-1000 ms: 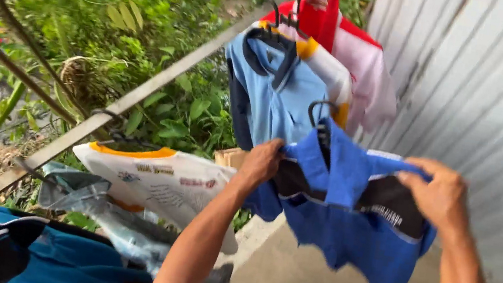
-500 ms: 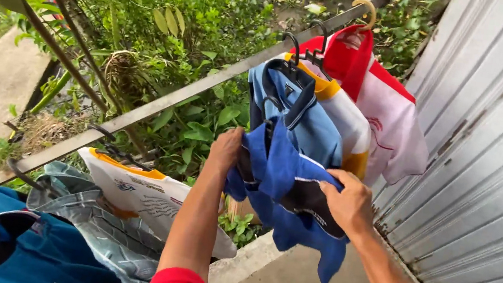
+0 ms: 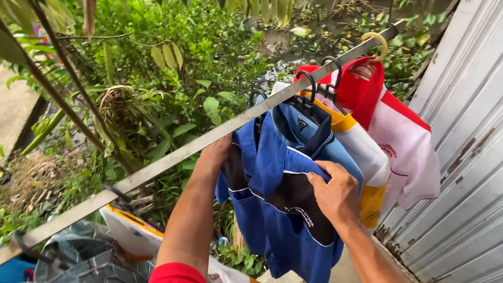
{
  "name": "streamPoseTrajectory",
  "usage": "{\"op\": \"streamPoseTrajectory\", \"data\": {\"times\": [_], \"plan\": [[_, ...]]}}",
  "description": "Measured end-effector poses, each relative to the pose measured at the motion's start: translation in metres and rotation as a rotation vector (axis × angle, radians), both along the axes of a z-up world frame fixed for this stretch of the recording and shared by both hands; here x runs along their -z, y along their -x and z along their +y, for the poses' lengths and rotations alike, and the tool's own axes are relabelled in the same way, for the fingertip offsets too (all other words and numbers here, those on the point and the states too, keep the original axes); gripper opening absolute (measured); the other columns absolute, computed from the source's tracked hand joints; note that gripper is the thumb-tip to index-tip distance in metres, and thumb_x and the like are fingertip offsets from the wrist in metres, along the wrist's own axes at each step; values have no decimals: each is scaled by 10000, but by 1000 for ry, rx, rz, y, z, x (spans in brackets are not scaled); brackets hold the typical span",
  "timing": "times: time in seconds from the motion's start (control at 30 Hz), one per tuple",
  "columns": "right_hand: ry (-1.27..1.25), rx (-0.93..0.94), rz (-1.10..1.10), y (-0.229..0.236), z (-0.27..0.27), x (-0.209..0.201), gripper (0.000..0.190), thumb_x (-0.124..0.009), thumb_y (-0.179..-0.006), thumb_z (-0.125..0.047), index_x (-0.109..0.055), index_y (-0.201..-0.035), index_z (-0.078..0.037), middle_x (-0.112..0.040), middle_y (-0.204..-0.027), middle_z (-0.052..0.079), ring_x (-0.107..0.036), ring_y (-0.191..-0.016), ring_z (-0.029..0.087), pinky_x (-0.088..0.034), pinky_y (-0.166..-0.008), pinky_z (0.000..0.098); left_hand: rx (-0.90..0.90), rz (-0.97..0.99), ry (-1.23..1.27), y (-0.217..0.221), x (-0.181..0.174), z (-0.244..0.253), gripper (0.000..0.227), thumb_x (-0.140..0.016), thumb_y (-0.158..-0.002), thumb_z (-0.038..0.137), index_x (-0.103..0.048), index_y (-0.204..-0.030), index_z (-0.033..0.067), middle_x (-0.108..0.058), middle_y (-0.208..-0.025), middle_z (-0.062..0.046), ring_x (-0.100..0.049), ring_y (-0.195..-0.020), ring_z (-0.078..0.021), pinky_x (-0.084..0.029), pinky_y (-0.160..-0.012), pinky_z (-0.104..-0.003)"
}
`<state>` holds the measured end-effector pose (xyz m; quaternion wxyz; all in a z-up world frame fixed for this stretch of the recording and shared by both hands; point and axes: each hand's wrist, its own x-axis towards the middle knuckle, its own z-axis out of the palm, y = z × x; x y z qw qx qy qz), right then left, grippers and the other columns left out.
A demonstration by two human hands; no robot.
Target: Placing shirts on hangers and hanging them on a clothesline outdoors.
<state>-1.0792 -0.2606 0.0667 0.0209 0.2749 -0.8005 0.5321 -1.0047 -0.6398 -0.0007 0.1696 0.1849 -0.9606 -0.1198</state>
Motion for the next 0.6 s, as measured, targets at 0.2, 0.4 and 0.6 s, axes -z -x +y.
{"op": "streamPoseTrajectory", "data": {"times": [0.2,0.4,0.6], "plan": [[119,33,117,-14,0,-16,226,-805,-813,-236,-800,-1037,-203,-741,-926,56,-729,-932,281,-596,-783,400,66,188,5,21,-13,-28,279,-531,-957,273,-560,-1234,256,-669,-1124,-93,-679,-1006,-445,-558,-886,-550],[117,88,74,-33,27,0,247,-821,-813,-259,-802,-1049,-190,-751,-951,71,-729,-947,290,-594,-789,393,36,44,194,13,-61,25,388,-535,-959,326,-520,-1345,290,-578,-1329,-3,-565,-1230,-351,-543,-942,-498],[-38,89,-18,-24,42,31,303,-815,-799,-268,-791,-1092,-196,-750,-1019,88,-716,-1014,324,-593,-852,430,106,0,120,9,-49,37,415,-541,-947,304,-551,-1361,272,-601,-1380,-5,-523,-1320,-346,-509,-968,-524]]}}
